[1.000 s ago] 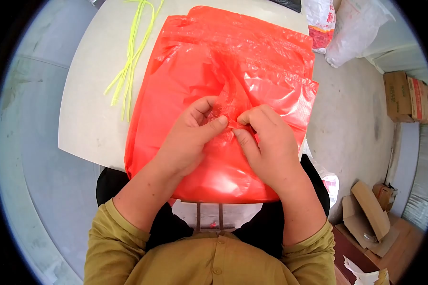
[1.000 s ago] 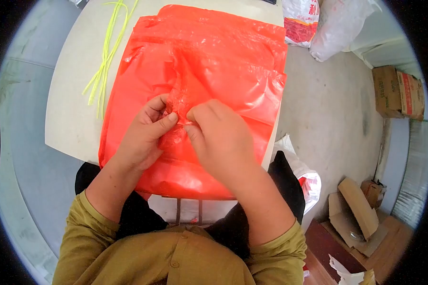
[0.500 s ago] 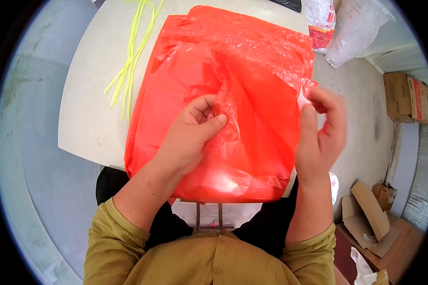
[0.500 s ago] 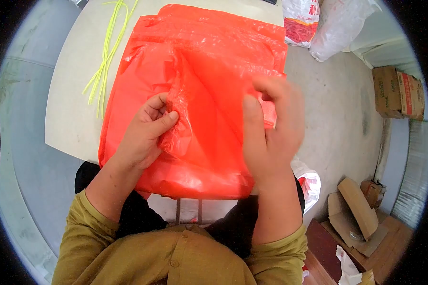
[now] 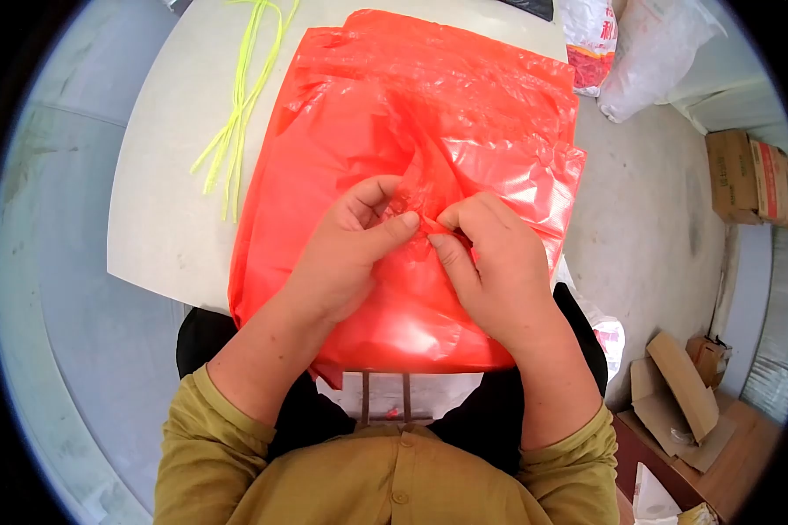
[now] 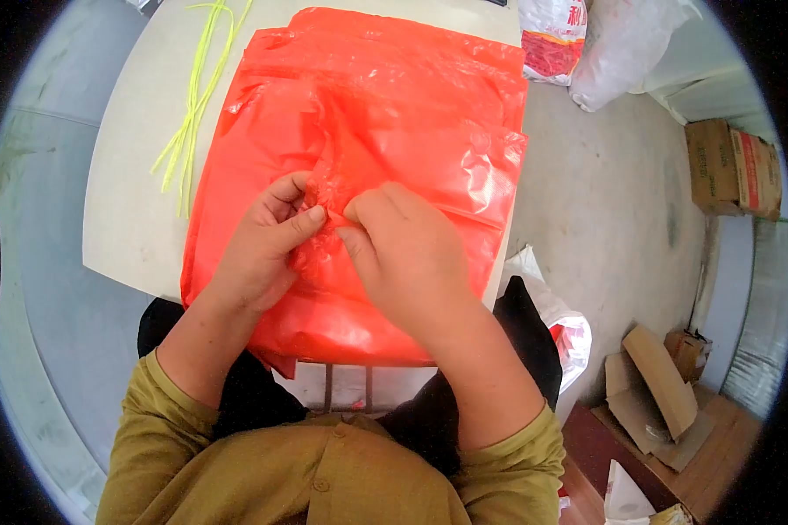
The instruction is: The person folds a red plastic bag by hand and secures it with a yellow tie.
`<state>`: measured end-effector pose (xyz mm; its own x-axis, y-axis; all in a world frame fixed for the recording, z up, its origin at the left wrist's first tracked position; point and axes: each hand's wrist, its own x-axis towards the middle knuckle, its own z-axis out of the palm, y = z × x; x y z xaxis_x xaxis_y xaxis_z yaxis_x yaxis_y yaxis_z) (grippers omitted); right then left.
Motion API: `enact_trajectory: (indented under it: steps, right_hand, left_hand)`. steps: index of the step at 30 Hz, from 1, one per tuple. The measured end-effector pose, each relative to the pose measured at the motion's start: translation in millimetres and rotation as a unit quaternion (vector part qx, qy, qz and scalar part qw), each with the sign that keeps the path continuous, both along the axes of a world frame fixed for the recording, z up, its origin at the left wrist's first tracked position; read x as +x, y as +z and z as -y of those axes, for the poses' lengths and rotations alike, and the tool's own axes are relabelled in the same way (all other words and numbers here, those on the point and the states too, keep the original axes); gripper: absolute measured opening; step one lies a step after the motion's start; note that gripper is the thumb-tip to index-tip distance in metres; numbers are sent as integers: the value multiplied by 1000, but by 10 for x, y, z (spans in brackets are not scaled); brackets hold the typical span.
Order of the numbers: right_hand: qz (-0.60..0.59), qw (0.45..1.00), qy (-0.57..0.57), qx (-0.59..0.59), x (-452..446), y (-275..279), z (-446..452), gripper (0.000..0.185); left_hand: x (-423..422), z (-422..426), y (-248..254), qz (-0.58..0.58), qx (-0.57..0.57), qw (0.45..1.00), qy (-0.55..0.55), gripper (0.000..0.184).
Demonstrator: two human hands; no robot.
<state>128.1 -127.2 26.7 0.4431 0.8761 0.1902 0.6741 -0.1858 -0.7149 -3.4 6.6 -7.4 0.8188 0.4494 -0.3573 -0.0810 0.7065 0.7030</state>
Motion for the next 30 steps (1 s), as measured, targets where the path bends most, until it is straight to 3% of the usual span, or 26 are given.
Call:
enact_trajectory:
  steps: [4,8,11,14,17,23,30]
  right_hand:
    - [-36,999,3,-16,52,34,28,9]
    - [-35,995,-95,1,250,31,154,12]
    - [39,964,-197,175,389,145,146,17]
    - [151,975,-58,150,303,228,224,25]
    - [105,992,40,55,41,182,65,33]
    - [-8,1000,-10,-16,-15,14,-9,25]
    - [-35,999,-7,-4,14,24,7,13]
  left_hand:
    - [3,0,32,3,-1,1000,-4,30]
    - [24,-8,49,18,-14,1000,-7,31]
    - [31,4,49,12,-9,1000,6,30]
    - [19,-11,5,5,13,1000,-6,31]
    - [1,-2,-2,12,-6,1000,-11,30]
    - [-3,-8,-22,3,1,1000,4,29]
    - [-4,3,20,5,24,999,-25,30]
